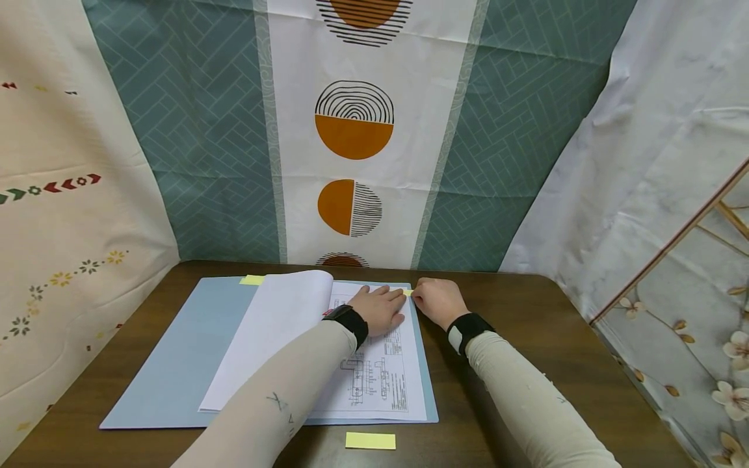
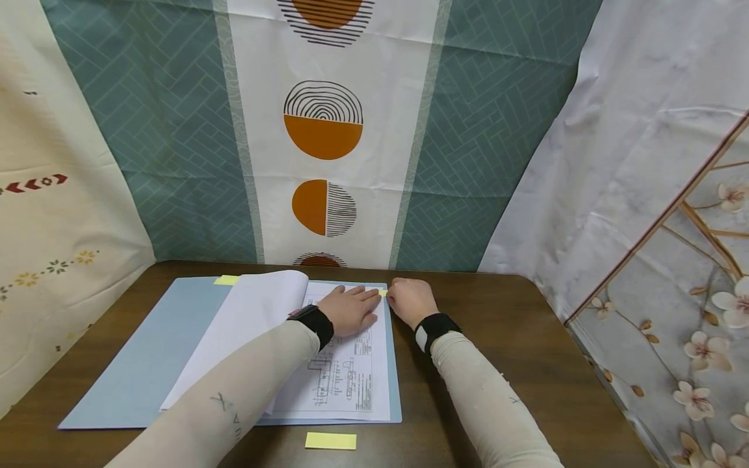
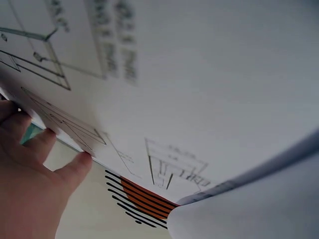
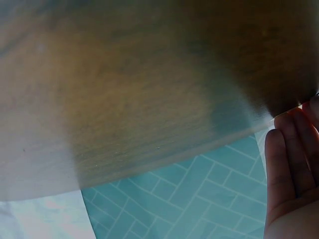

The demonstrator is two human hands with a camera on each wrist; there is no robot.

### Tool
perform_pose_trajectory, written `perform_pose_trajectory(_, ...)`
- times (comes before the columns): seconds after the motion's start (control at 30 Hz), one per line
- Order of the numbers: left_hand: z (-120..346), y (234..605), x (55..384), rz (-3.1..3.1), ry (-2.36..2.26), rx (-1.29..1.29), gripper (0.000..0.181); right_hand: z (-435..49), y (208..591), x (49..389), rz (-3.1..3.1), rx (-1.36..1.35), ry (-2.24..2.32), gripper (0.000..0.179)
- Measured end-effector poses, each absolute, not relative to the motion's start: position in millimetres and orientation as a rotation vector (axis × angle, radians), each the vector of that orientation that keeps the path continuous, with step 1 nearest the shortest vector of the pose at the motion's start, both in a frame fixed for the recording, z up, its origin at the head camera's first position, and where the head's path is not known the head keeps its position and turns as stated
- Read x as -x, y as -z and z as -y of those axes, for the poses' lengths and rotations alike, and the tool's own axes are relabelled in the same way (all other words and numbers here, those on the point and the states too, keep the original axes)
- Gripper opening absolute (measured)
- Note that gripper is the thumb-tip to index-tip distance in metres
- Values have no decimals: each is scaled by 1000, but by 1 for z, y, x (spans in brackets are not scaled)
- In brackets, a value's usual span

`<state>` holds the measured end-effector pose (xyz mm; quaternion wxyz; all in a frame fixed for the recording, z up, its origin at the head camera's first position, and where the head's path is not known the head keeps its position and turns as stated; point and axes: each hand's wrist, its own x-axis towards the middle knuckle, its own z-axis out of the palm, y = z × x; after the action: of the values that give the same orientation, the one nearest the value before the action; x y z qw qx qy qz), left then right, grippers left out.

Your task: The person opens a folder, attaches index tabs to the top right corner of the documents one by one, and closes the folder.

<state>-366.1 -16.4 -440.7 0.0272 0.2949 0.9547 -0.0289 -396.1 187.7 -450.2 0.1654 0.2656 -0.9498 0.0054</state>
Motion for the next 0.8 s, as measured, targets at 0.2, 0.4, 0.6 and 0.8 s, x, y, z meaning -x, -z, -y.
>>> perform_pose_trajectory(0.2,16,451,377,-2966,78,-767,72,-187,451,397,2698,-756,-6,7)
perform_pose_trajectory(0.4,16,448,376,-2963,56,-698,77,-187,452,397,2667,-772,15,7)
perform_pose_trajectory(0.6,15,441,371,-2958,52,-663,76,-187,451,396,2670,-765,15,7)
perform_pose_trajectory(0.8,14,447,376,-2957,51,-648,76,-186,449,395,2698,-753,18,7)
